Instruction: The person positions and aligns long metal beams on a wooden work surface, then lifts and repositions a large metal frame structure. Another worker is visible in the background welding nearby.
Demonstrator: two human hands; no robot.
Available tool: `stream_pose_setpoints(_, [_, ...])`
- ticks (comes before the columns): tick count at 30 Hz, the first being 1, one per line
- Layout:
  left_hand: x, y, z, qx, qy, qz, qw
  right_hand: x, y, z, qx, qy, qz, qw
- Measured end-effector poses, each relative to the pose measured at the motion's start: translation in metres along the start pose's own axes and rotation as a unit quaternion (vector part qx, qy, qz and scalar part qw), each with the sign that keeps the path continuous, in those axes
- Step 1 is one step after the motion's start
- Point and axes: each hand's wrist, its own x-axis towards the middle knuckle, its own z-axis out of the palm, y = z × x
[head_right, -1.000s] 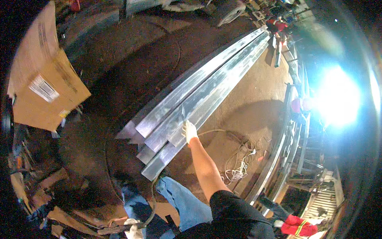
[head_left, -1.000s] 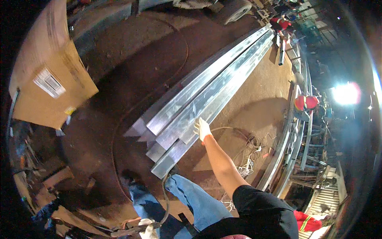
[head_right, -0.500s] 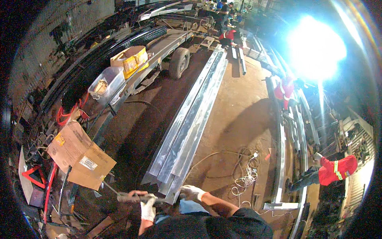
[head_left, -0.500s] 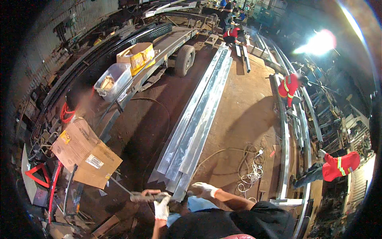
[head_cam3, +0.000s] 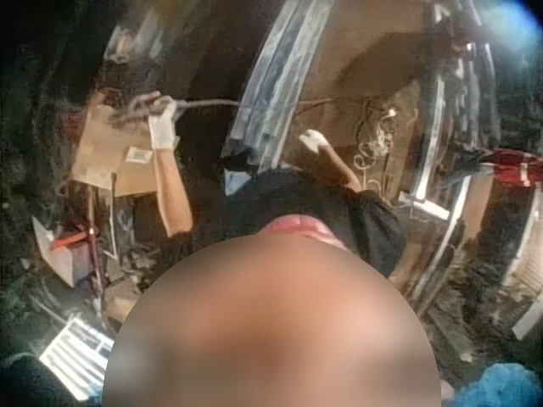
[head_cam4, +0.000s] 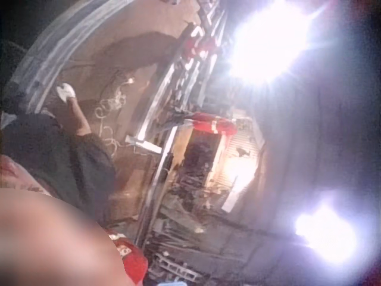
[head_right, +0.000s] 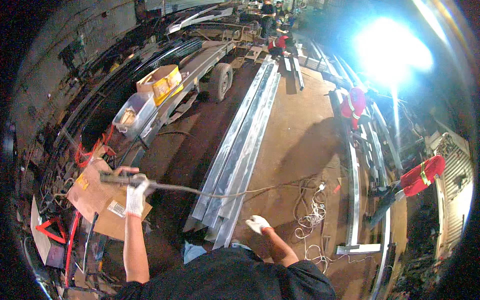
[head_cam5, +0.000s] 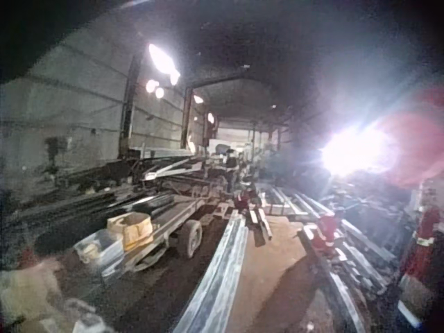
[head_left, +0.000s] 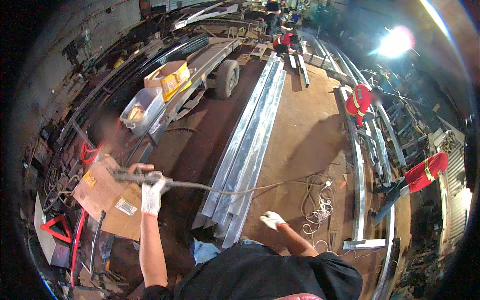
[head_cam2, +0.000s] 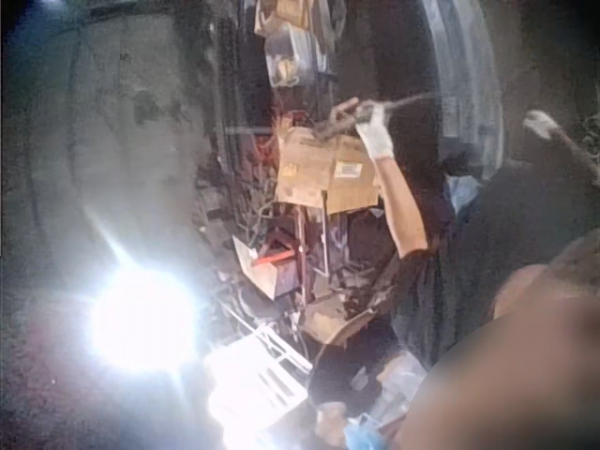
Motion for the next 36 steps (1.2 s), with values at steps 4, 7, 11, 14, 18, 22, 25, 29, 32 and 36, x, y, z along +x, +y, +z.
stream_pose_setpoints(4, [0.126, -0.032, -0.066, -0.016, -0.01, -0.023, 1.0, -0.01, 0.148, 0.041, 0.221, 0.085, 0.137, 0.962])
stream_pose_setpoints(7, [0.206, -0.036, -0.158, -0.009, 0.007, 0.013, 1.0, -0.006, 0.138, 0.089, 0.222, 0.037, 0.268, 0.937])
stream_pose_setpoints(11, [0.3, -0.054, -0.199, 0.019, 0.023, 0.018, 0.999, -0.112, 0.067, 0.115, 0.209, -0.026, 0.346, 0.914])
stream_pose_setpoints(14, [0.369, -0.052, -0.226, -0.017, 0.016, 0.033, 0.999, -0.144, -0.029, 0.123, 0.281, -0.004, 0.382, 0.88])
stream_pose_setpoints(18, [0.423, -0.106, -0.223, 0.007, 0.114, -0.028, 0.993, -0.154, -0.059, 0.083, 0.318, 0.153, 0.245, 0.903])
stream_pose_setpoints(22, [0.451, -0.164, -0.262, 0.013, 0.204, -0.072, 0.976, -0.094, -0.186, 0.022, 0.292, 0.281, 0.09, 0.91])
stream_pose_setpoints(25, [0.486, -0.206, -0.312, -0.02, 0.232, -0.085, 0.969, -0.065, -0.278, -0.03, 0.253, 0.285, 0.053, 0.923])
stream_pose_setpoints(29, [0.51, -0.231, -0.326, 0.007, 0.262, -0.148, 0.954, -0.087, -0.323, -0.033, 0.165, 0.192, 0.186, 0.949])
stream_pose_setpoints(32, [0.521, -0.224, -0.313, -0.032, 0.296, -0.107, 0.949, -0.094, -0.292, -0.002, 0.099, 0.128, 0.119, 0.98])
stream_pose_setpoints(36, [0.489, -0.216, -0.26, 0.015, 0.296, -0.162, 0.941, -0.136, -0.236, 0.054, 0.112, -0.01, 0.265, 0.958])
